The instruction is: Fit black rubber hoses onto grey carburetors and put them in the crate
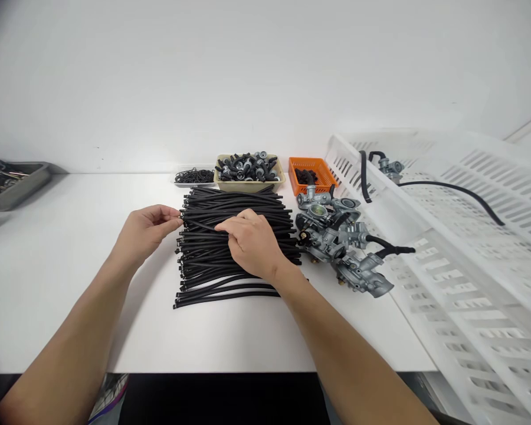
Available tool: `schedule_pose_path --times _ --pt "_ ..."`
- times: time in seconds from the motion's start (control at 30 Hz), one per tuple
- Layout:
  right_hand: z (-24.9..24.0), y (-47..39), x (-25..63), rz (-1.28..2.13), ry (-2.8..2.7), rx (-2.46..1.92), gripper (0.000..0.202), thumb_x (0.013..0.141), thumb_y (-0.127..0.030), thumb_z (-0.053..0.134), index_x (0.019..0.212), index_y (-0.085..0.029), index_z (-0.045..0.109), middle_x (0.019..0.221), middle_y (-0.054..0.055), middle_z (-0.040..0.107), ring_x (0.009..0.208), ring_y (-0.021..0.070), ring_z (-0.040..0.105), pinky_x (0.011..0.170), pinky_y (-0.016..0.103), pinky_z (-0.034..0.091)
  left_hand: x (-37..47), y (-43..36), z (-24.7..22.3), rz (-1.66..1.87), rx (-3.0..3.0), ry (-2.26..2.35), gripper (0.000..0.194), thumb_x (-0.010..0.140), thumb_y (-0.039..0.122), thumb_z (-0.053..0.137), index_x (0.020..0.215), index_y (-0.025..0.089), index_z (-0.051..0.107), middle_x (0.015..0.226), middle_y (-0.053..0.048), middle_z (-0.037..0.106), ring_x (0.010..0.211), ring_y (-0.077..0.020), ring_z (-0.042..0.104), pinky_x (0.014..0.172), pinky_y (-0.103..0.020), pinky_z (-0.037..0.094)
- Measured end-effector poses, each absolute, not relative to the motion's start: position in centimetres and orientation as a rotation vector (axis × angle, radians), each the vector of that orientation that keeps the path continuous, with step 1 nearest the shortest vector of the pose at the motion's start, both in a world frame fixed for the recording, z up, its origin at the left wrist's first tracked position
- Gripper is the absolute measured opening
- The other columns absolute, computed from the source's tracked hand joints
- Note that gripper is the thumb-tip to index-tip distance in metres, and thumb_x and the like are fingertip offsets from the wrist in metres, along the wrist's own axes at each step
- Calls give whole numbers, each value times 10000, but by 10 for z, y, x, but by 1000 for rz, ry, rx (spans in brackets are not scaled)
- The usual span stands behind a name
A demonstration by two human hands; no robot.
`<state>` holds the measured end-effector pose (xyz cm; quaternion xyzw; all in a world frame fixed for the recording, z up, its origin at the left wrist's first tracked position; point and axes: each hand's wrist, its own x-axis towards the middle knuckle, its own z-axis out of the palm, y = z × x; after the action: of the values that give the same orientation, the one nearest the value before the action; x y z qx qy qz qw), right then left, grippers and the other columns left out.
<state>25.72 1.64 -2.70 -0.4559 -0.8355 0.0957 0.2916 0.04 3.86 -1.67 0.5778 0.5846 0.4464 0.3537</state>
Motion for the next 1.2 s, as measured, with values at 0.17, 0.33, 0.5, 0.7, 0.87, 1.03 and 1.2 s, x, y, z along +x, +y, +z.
schedule_pose_path --times 0.17,0.33,0.5,0.7,0.87,1.03,1.2 --pt "-34 20 258 251 -2164 -1107 396 965 -33 494 1102 -219 816 1062 19 843 1018 234 660 946 384 538 4 42 -17 1250 1375 1475 202 748 389 861 840 227 784 780 -30 706 689 -149 558 643 -293 398" --pt "-34 20 258 247 -2130 -1105 373 959 -33 504 1034 -223 815 1036 15 846 995 224 682 957 381 547 4 44 -15 1260 1334 1472 176 741 365 855 821 228 779 784 -28 693 684 -144 536 632 -291 379" --pt "-33 21 259 183 -2115 -1172 329 966 -65 522 986 -219 813 1049 33 840 976 233 696 966 395 546 -2 40 -7 1123 1330 1536 166 705 346 857 771 220 772 817 -49 718 736 -171 605 675 -312 430" --pt "-34 21 258 123 -2107 -1195 306 973 -91 535 976 -212 816 1037 42 837 967 234 694 959 388 546 0 36 1 988 1279 1481 203 633 310 888 754 210 760 766 -49 709 739 -188 653 716 -338 500" --pt "-30 22 260 78 -2030 -1195 273 986 -140 548 945 -219 807 1010 51 835 966 241 723 977 410 547 -1 36 0 991 1274 1471 216 646 336 887 765 211 756 782 -53 718 770 -195 666 740 -345 510" --pt "-12 21 272 106 -1696 -1239 230 1014 -305 570 1040 -234 788 1071 71 814 1016 243 739 981 411 574 -1 39 -5 1109 1289 1511 233 717 399 874 832 227 766 908 -61 755 850 -197 677 759 -329 502" --pt "2 22 290 213 -1330 -1189 490 1100 -405 321 1338 -176 684 1378 157 715 1273 274 699 1038 426 575 14 39 -10 1474 865 1301 532 881 688 694 1209 270 732 1429 -114 706 1370 -277 620 1061 -390 530"
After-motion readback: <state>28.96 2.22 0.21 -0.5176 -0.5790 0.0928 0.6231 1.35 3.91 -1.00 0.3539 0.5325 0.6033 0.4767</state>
